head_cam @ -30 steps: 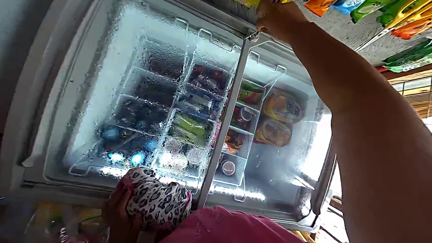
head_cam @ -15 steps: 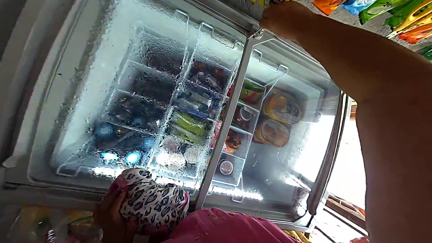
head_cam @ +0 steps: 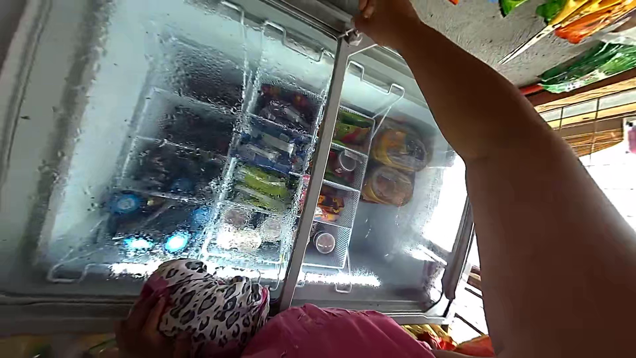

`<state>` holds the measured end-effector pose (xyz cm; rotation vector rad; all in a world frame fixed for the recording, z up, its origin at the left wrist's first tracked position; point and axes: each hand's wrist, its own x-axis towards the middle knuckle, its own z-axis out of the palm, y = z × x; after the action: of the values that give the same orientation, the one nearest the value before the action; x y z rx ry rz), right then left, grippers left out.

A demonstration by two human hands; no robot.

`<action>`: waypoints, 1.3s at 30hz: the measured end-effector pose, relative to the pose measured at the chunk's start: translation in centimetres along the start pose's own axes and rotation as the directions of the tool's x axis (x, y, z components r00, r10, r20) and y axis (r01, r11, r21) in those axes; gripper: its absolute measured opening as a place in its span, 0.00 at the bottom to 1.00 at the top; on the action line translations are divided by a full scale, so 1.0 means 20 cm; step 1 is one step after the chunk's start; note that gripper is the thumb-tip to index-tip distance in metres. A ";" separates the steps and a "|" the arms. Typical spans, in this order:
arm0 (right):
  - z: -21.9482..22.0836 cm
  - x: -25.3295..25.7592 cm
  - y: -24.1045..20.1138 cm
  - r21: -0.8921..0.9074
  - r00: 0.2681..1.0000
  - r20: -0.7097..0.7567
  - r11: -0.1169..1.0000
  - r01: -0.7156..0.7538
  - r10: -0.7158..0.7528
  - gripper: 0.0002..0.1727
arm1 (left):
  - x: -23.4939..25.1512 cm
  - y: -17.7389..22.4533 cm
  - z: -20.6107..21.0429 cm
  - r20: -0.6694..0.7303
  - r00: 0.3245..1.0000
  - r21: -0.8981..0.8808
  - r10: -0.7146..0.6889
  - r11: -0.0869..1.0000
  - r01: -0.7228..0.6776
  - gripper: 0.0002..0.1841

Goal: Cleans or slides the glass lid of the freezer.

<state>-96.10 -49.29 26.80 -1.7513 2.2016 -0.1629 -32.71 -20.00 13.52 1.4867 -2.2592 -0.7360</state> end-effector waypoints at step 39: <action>-0.03 0.11 0.03 -0.155 0.968 0.188 0.978 -0.139 0.168 0.18 | -0.01 -0.03 0.03 -0.048 0.999 -0.024 0.000 1.000 -0.001 0.38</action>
<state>-97.23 -51.43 26.85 -1.5787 2.2341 0.2015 -32.58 -19.86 12.67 1.4776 -2.2078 -0.7171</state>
